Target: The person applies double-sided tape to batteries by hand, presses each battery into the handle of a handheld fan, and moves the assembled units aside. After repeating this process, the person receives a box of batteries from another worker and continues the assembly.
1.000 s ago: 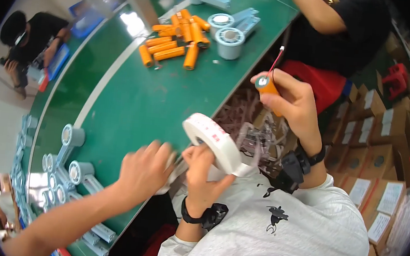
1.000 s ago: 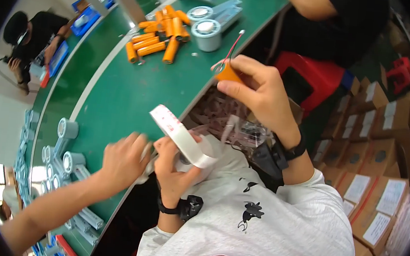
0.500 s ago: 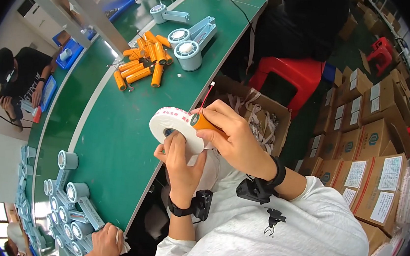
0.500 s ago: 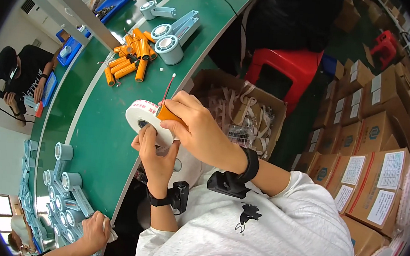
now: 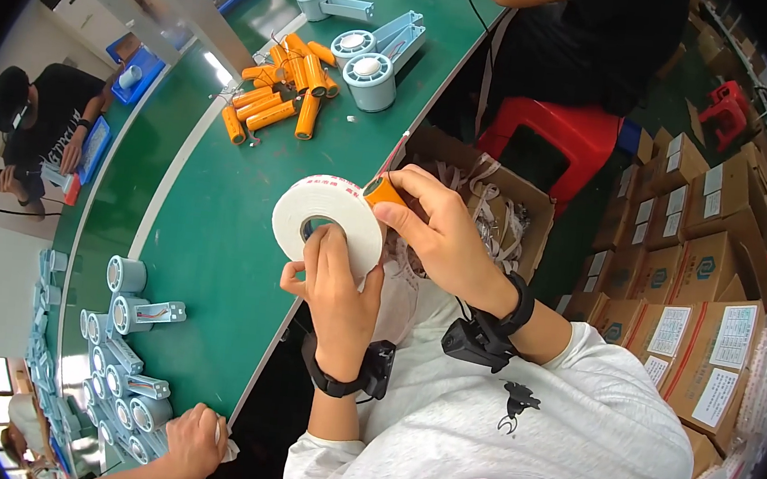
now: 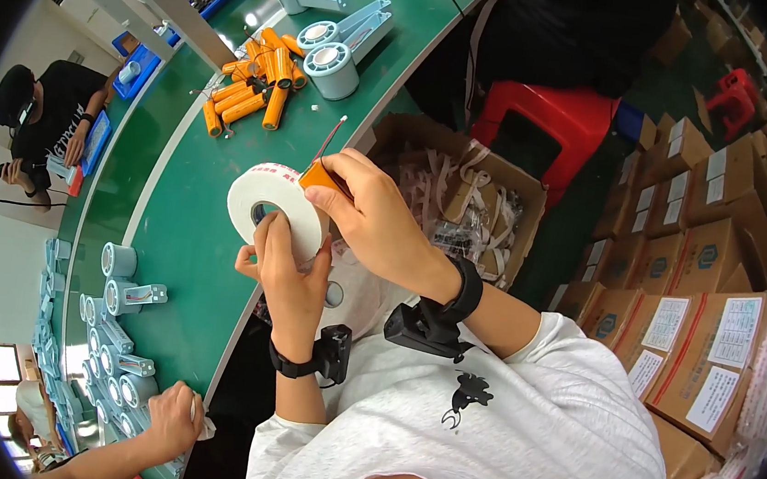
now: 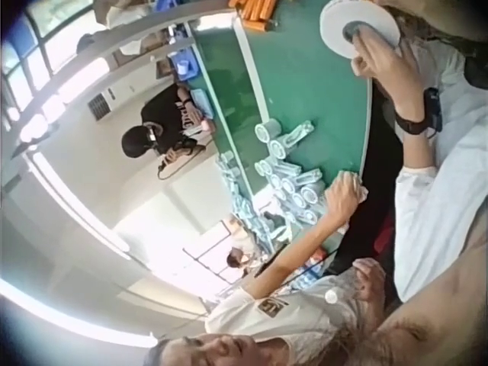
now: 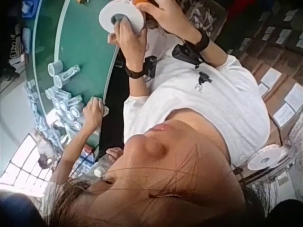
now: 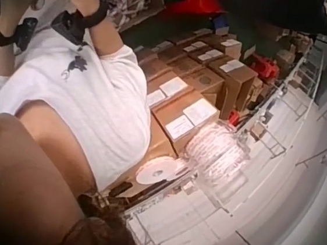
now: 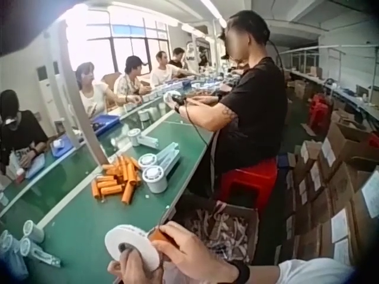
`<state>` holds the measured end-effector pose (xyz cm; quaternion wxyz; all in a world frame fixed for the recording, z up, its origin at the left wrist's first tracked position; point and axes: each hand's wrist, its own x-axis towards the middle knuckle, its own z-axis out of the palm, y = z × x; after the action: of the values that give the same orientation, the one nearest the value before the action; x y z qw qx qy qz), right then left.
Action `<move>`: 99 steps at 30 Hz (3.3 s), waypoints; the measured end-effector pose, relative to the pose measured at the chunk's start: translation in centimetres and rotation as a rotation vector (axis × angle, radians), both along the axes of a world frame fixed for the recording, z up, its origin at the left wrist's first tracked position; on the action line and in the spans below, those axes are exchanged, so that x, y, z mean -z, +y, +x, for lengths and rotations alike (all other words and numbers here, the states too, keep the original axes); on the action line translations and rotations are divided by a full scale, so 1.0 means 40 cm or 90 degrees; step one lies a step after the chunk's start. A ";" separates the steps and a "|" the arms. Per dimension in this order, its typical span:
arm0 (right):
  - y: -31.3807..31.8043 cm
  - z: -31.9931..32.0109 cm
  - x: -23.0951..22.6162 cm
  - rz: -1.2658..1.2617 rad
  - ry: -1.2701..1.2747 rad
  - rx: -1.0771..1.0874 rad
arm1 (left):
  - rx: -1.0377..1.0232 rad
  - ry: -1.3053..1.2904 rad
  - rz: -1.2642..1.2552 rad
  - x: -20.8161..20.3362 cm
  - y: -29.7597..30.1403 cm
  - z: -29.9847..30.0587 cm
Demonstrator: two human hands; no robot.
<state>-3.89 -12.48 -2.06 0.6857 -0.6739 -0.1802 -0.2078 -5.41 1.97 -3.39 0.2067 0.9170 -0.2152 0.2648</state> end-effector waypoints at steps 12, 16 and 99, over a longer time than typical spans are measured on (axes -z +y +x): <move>0.016 -0.011 0.015 0.274 0.114 -0.042 | 0.015 -0.005 0.076 -0.025 0.026 -0.006; 0.039 0.023 -0.013 0.404 0.055 -0.029 | 0.018 -0.006 0.102 -0.024 0.000 -0.013; -0.041 0.174 -0.036 -0.556 -0.026 -0.263 | 0.162 0.153 -0.197 -0.046 0.061 0.154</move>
<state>3.06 -14.13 -0.60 0.3622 -0.8446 -0.3941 0.0144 0.74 4.40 -1.56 0.4005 0.8649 -0.2598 0.1549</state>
